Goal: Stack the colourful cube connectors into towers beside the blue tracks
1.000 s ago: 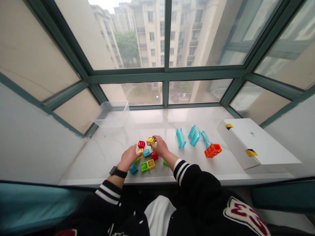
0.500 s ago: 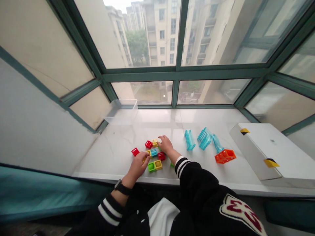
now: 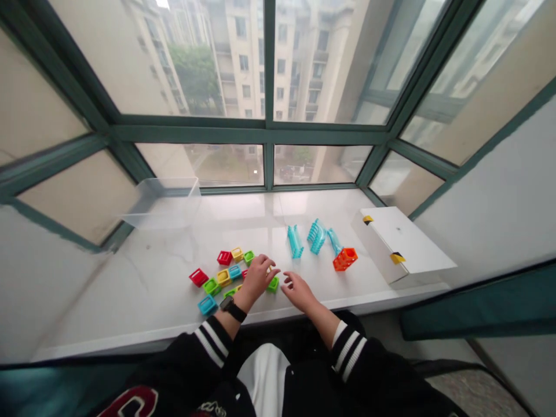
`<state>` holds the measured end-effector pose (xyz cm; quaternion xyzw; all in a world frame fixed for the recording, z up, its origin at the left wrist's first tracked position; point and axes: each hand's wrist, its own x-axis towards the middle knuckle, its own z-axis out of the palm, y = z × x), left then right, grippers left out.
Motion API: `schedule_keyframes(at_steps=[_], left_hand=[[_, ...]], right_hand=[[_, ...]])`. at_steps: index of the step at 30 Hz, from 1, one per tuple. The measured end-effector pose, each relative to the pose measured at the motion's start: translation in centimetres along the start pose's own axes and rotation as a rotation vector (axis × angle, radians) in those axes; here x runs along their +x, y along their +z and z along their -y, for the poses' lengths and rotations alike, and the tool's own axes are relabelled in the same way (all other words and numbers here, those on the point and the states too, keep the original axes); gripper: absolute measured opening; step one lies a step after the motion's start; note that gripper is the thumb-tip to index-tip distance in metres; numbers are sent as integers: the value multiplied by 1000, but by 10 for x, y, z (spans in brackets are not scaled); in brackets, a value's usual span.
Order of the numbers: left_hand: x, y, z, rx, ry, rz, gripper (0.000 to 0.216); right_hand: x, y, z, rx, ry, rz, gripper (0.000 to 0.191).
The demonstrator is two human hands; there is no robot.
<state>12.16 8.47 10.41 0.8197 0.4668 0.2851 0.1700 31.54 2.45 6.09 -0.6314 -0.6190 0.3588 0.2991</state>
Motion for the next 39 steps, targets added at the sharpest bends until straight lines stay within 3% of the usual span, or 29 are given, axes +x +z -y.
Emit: schedule_keyframes(at_steps=[4,7,10,13,15,18,21,22,24,27,30,35,39], left_hand=[[25,21,6,90,5,109,21],[29,25,10,125,36,191,11],[21,15,12,148,57,194,14],[5,-10,25,195,45,128,29],[-14,-34,43,251,-50,17,33],[-54,-69,79,382,-345,-181,37],[-92,-85,112,446,-537,-252,43],[-100,-86,119,421,-552,-246,44],[-106,-80,128,341,-542,-220,44],[-100,-67,129,222,-505,-214,45],[-92,-63,127,169,-466,-227,45],[-89,-74,117,186,-402,-288,42],[-87,-69,75,6,-192,-308,43]], right_hand=[[-1,28,-4,51,2,58,50],[3,39,-4,156,27,58,53],[6,46,-5,265,49,120,61],[4,36,3,286,-28,196,66],[0,9,12,196,-146,118,62],[-5,-65,22,-109,-298,-305,44],[-4,-146,13,-434,-169,-707,45],[-3,-167,6,-527,-80,-765,50],[1,-193,-13,-658,142,-709,60],[5,-200,-36,-689,306,-443,57],[4,-190,-44,-663,290,-390,53],[0,-171,-30,-644,289,-347,46],[-5,-143,-5,-393,155,-213,28]])
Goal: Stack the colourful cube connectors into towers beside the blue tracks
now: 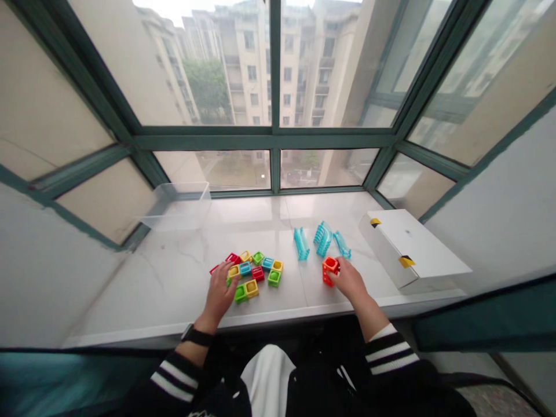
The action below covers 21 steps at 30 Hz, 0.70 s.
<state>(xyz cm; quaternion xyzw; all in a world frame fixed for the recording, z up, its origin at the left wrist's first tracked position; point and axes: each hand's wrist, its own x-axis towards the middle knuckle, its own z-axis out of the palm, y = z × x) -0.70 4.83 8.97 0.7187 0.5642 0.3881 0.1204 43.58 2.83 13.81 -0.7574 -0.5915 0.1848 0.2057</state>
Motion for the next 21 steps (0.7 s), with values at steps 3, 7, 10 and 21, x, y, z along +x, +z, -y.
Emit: schedule_keyframes(at_steps=[3,7,10,21], left_hand=[[-11,16,-48,-210,116,179,54],[-20,31,-86,-326,94,361,55],[-14,21,-74,-251,9,301,47],[24,-34,-17,507,-277,541,38]], right_hand=[[-21,23,46,443,-164,215,35],[-39,59,112,915,-318,408,43],[-29,81,135,1006,-281,297,46],[47,169,180,258,-422,104,47]])
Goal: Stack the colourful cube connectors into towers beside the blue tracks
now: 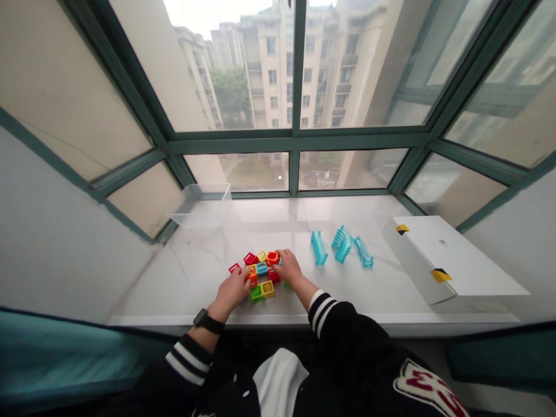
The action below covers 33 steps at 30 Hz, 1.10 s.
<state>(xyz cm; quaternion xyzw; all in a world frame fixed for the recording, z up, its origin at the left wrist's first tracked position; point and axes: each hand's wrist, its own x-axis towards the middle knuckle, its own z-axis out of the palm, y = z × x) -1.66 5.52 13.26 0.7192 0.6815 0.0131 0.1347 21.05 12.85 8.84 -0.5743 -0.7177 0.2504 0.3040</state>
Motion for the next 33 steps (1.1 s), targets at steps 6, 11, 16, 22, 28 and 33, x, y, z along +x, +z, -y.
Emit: schedule_keyframes(at_steps=[6,11,16,22,28,33], left_hand=[[-3,1,-1,27,33,4,27],[-2,5,5,100,56,5,23],[-4,7,17,7,64,-115,21],[6,6,19,-242,147,-408,17],[30,23,-1,-205,160,-328,39],[27,38,13,-150,102,-345,57]], right_hand=[[5,17,9,-266,-66,118,59],[-6,19,14,-384,-122,128,54],[-7,19,19,-454,-63,99,43],[-2,17,21,-532,-29,150,37],[-6,23,30,-570,-26,146,37],[-7,31,28,-521,8,189,42]])
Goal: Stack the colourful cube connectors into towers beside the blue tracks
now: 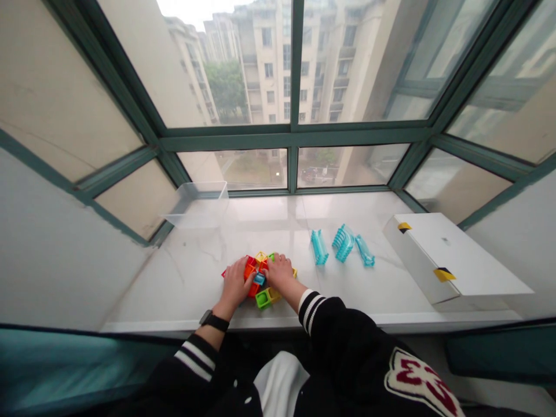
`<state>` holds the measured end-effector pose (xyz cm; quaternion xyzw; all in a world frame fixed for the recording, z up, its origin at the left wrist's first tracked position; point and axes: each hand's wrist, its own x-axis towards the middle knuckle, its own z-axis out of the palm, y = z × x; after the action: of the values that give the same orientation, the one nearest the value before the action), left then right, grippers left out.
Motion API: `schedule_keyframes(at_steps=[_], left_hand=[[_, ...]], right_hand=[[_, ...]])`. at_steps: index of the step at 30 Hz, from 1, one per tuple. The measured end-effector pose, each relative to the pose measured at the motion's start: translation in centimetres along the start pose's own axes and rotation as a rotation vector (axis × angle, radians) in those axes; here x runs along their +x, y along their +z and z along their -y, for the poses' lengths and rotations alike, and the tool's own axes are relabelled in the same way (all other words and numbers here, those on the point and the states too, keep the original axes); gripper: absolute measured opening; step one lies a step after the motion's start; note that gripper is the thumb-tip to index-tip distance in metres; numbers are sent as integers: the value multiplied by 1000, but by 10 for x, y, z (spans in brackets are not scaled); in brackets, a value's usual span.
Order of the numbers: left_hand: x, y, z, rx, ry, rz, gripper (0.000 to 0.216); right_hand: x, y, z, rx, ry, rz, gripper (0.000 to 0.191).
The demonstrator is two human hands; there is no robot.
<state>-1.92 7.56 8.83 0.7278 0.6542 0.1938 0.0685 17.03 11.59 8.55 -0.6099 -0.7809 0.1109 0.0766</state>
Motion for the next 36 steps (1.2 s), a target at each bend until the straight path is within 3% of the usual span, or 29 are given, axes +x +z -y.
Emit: schedule_keyframes(at_steps=[9,14,20,26,31,34,36], left_hand=[[-22,20,26,16,-87,-13,64],[-22,30,27,1,-180,-68,69],[-19,34,29,-74,-147,-37,66],[-22,13,65,-135,-114,-87,67],[-32,-27,101,-59,-207,-196,65],[-43,-42,97,-17,-190,-287,64],[-49,-41,80,-11,-100,-241,60]], right_hand=[[15,5,10,39,-23,146,62],[-6,11,-17,87,7,-64,62],[-23,30,-34,159,64,-88,57],[-4,42,11,198,4,-62,56],[15,41,44,386,-220,68,57],[15,33,38,540,-281,-16,55],[7,26,22,636,-278,-76,54]])
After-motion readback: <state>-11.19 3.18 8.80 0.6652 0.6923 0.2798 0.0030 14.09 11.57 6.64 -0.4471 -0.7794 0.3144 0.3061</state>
